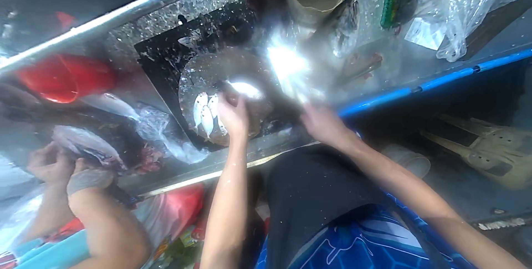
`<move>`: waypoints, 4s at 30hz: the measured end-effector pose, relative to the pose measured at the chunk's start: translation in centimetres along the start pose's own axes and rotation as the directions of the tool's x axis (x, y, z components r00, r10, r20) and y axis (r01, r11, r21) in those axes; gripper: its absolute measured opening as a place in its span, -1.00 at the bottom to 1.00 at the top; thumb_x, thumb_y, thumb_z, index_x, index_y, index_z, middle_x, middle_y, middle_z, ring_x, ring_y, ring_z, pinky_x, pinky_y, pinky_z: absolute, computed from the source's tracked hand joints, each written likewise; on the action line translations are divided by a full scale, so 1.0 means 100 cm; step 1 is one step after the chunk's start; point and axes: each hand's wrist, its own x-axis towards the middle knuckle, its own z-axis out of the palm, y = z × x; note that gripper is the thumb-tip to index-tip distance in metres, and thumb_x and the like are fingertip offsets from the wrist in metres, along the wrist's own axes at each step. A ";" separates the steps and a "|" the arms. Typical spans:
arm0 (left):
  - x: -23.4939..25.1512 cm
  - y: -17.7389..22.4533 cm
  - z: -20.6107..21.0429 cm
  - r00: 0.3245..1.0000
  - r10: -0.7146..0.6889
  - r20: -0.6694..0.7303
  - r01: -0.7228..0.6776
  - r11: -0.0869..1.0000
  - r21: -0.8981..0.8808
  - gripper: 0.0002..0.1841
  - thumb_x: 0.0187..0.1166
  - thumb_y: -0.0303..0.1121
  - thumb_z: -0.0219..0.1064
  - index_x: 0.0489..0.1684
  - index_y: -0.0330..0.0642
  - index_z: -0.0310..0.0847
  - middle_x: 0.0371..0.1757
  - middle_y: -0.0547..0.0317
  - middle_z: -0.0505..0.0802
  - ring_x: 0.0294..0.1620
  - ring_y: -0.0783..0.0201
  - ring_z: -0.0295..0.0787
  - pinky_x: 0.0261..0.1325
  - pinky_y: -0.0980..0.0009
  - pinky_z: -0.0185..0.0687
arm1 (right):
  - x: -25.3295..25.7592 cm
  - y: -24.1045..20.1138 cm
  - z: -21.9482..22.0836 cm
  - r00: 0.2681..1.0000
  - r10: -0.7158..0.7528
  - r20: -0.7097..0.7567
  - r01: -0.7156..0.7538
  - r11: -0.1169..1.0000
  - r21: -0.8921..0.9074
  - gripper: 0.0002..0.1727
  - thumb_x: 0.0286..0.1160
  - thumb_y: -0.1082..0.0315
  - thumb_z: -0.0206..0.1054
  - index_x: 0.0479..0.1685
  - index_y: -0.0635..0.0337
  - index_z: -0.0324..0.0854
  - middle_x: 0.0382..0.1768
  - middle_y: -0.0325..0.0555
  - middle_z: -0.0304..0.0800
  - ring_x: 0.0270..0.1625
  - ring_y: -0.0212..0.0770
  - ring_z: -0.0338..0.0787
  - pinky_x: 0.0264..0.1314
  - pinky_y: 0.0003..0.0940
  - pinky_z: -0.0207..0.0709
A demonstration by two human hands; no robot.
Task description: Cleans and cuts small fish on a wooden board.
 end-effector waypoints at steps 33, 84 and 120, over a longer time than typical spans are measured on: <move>0.022 -0.013 -0.009 0.815 0.534 0.223 -0.574 0.798 0.187 -0.78 0.69 -0.19 0.33 0.03 -0.04 0.86 0.37 0.05 0.77 0.47 0.04 0.62 0.57 0.06 0.43 | 0.076 0.020 -0.026 0.977 -0.206 0.046 0.202 0.975 0.090 -0.55 0.79 -0.11 0.08 -0.04 0.06 0.70 -0.41 -0.11 0.76 -0.26 -0.05 0.84 -0.17 0.11 0.70; -0.015 0.038 0.010 0.983 -0.169 -0.070 0.168 0.986 -0.015 -0.54 0.53 -0.06 0.39 0.18 -0.26 0.71 0.06 -0.20 0.85 0.18 -0.15 0.80 0.25 -0.24 0.64 | -0.009 -0.071 -0.025 0.987 0.101 0.129 -0.116 0.986 0.122 -0.59 0.69 0.12 0.16 0.32 0.16 0.58 -0.21 0.12 0.82 -0.34 0.05 0.88 -0.30 0.10 0.79; -0.034 -0.046 -0.049 0.984 -0.175 0.030 0.160 0.947 0.280 -0.49 0.53 0.01 0.44 0.09 -0.33 0.73 0.06 -0.43 0.81 0.19 -0.45 0.74 0.22 -0.49 0.53 | 0.014 -0.015 0.010 0.969 -0.246 0.001 0.245 0.968 -0.048 -0.58 0.74 -0.04 0.18 0.33 -0.03 0.69 -0.03 -0.01 0.89 0.09 0.07 0.88 0.16 0.30 0.70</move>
